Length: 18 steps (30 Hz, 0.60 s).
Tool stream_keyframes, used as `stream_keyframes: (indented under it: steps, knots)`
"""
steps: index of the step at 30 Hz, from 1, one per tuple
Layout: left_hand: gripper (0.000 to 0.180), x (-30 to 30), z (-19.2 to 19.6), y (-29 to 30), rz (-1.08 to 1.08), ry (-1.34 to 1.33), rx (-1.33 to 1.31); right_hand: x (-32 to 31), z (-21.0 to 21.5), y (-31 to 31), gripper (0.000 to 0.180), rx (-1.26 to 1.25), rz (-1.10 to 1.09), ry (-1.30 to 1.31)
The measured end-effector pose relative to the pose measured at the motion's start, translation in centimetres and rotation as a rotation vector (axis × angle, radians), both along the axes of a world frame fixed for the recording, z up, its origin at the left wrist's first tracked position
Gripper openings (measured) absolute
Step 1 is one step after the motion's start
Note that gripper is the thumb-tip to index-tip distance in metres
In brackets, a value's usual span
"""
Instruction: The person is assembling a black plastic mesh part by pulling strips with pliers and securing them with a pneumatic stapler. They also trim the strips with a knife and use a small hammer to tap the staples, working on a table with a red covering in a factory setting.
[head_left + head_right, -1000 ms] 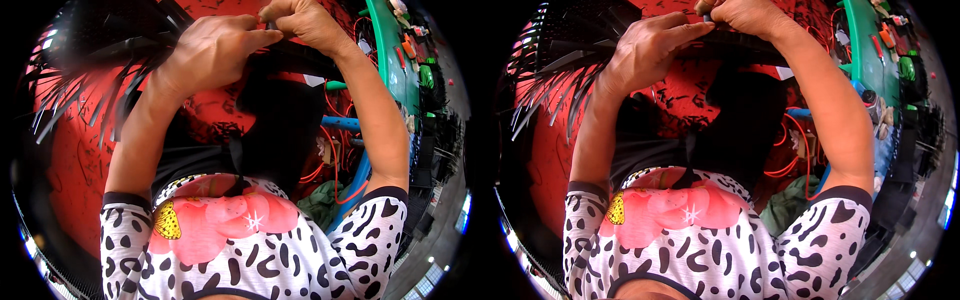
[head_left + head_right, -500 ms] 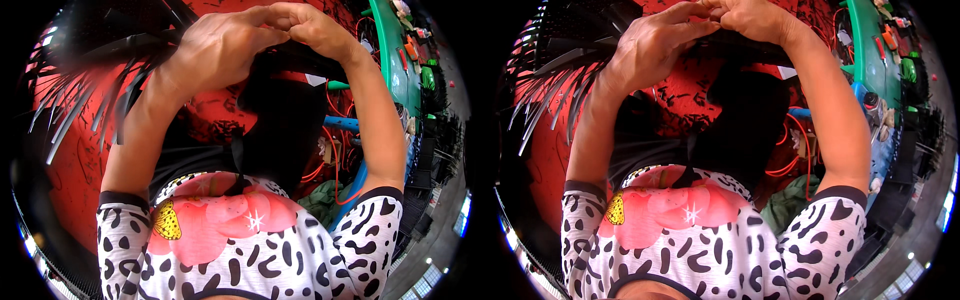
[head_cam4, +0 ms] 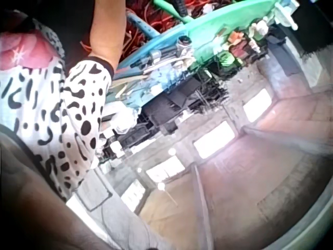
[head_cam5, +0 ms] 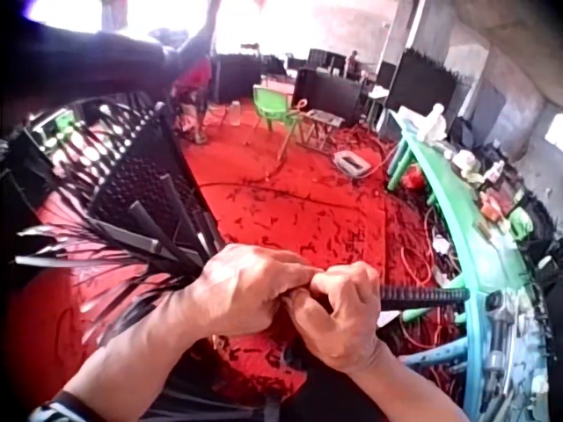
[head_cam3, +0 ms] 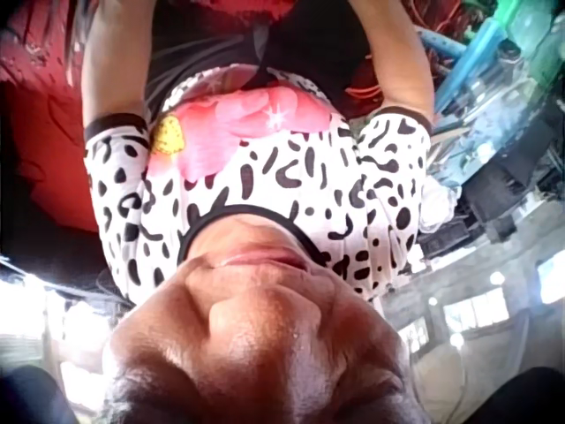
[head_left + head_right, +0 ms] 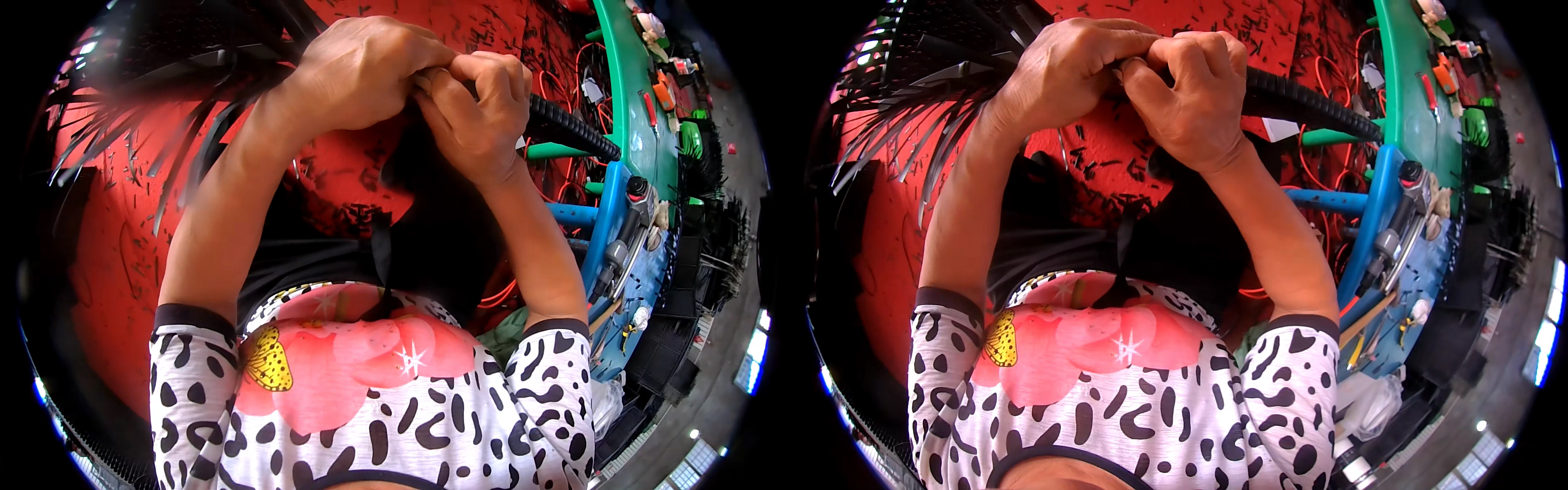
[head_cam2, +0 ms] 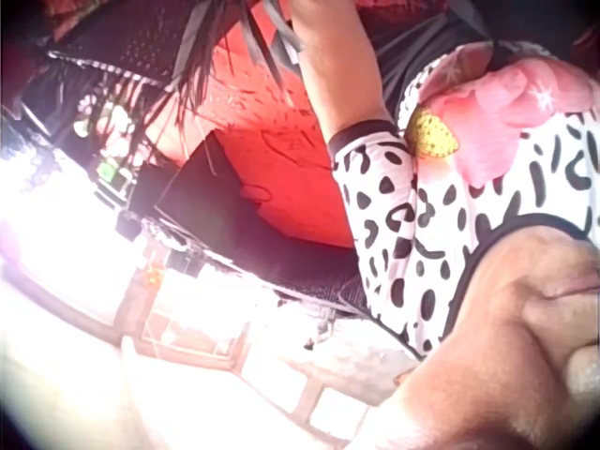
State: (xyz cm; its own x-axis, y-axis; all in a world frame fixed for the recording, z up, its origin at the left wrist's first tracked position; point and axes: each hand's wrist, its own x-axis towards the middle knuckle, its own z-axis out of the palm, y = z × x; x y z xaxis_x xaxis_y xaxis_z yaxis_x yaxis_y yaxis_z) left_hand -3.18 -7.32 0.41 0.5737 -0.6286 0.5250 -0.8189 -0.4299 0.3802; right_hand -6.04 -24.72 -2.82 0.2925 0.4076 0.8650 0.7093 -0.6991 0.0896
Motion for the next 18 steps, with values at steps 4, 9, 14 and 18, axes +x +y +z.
stream_keyframes:
  steps: [4, 9, 14, 18]
  knots:
    - [0.030, -0.5, 0.2, 0.1, 0.014, 0.109, 0.028, -0.8, 0.2, -0.7, 0.013, -0.027, 0.068, 0.011]
    - [0.027, -0.5, -0.4, 0.1, 0.007, 0.045, -0.008, -2.3, 0.9, -1.6, 0.017, -0.021, 0.122, 0.073]
    - [0.026, -1.3, -0.5, 0.4, 0.087, 0.073, 0.043, -2.5, 2.4, -1.9, 0.017, -0.128, 0.133, 0.107]
    - [0.024, -1.8, -0.8, 0.3, 0.078, 0.020, 0.002, -0.6, 4.0, -2.4, 0.015, -0.195, 0.248, 0.121]
